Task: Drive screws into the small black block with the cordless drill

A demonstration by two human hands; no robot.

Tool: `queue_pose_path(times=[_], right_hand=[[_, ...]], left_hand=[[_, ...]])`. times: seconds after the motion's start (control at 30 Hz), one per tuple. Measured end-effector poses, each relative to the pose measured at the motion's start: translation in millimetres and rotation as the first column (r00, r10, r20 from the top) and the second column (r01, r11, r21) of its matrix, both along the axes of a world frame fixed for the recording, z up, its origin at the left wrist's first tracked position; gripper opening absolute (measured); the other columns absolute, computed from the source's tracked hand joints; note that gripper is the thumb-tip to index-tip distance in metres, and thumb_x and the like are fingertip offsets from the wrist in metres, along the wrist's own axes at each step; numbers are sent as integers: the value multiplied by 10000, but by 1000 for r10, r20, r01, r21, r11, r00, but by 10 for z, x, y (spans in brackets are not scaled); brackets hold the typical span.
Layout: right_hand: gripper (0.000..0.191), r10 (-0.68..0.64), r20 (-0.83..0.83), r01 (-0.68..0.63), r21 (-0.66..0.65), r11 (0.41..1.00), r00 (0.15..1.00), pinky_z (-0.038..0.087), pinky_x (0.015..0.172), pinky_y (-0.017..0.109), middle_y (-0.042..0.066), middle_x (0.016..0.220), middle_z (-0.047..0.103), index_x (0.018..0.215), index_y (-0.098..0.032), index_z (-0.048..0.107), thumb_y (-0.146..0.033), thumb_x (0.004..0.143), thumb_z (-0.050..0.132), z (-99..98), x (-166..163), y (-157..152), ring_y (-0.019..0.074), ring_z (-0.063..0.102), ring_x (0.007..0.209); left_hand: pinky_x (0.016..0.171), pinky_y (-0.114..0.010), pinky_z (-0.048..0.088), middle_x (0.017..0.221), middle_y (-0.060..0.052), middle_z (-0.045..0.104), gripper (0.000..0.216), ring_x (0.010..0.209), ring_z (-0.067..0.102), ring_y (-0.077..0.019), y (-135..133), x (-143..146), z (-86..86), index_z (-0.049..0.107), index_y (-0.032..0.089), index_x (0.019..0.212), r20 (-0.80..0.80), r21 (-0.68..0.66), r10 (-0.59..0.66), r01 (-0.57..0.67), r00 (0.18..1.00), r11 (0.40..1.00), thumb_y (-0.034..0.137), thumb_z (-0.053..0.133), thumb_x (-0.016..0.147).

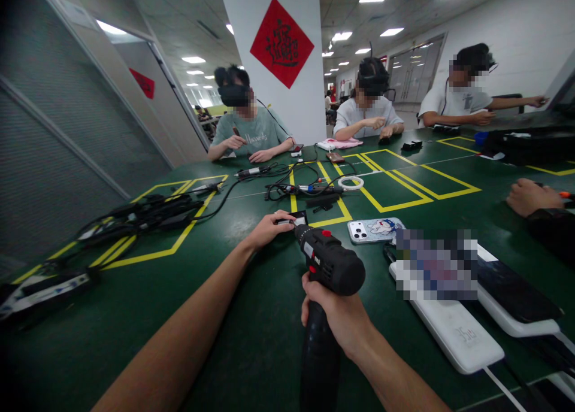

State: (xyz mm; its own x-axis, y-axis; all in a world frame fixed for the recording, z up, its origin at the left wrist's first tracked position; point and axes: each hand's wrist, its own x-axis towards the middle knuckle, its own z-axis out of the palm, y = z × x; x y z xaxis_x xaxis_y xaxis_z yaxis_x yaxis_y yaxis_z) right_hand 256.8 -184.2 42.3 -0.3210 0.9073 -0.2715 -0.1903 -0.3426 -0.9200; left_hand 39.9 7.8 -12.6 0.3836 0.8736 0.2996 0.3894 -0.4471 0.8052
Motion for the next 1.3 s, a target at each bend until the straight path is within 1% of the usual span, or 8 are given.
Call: queue_pose_path(times=[0.1,0.23,0.37,0.47,0.73,0.93,1.07,1.3], right_hand=[[244,6,-4,-6,-8,1000,1000,356,515,246,12,468,568,834,-144,542,-355,713,564,22,0,-7,127,484,459],[191,-5,-23,5,5,1000,1000,364,526,252,7,464,558,795,-149,535,-321,714,548,33,1,-23,123,475,458],[182,0,-28,1,20,1000,1000,362,517,250,6,465,558,797,-152,537,-316,716,537,17,4,-17,124,476,451],[179,19,-33,-19,18,1000,999,368,523,255,9,456,557,772,-152,535,-321,712,537,-1,3,1,127,483,446],[178,20,-42,-19,9,1000,999,377,526,261,9,466,560,763,-151,540,-316,697,543,-20,5,11,133,495,455],[208,6,-29,-5,35,999,1000,357,514,254,7,460,555,819,-146,551,-326,717,521,-19,-3,-5,123,470,443],[199,-23,-34,24,42,999,999,344,491,246,-4,452,542,811,-149,548,-322,716,524,15,-20,-29,116,450,421],[194,9,-51,-8,13,1000,999,376,527,267,2,460,548,765,-154,544,-341,715,554,-37,-11,8,134,499,452]], left_hand=[[921,-331,379,1020,-41,589,315,968,537,-190,6,2,-4,676,214,954,-4,2,10,-10,1000,1000,380,657,686],[923,-328,380,1025,-43,589,315,972,538,-187,6,3,-1,674,211,956,-14,5,9,-9,1000,1000,379,654,690],[928,-327,381,1024,-41,592,306,986,535,-191,4,2,0,676,213,949,-28,8,14,-14,1000,1000,378,650,693],[928,-324,383,1024,-41,593,305,985,537,-189,6,3,-2,675,214,951,-27,9,14,-14,1000,1000,376,648,694],[935,-331,383,1035,-45,594,310,994,536,-192,-14,11,16,673,211,955,-26,1,21,-21,999,1000,376,646,694],[926,-329,383,1023,-42,593,305,979,540,-191,-6,13,13,675,215,946,-3,2,5,-5,1000,1000,376,658,687],[916,-328,389,1010,-43,595,299,969,542,-192,-16,19,20,677,213,941,-10,0,19,-19,1000,1000,375,649,691],[899,-321,390,1029,-44,588,314,965,540,-191,-18,7,23,675,209,956,-14,-4,3,-3,1000,1000,376,653,692]])
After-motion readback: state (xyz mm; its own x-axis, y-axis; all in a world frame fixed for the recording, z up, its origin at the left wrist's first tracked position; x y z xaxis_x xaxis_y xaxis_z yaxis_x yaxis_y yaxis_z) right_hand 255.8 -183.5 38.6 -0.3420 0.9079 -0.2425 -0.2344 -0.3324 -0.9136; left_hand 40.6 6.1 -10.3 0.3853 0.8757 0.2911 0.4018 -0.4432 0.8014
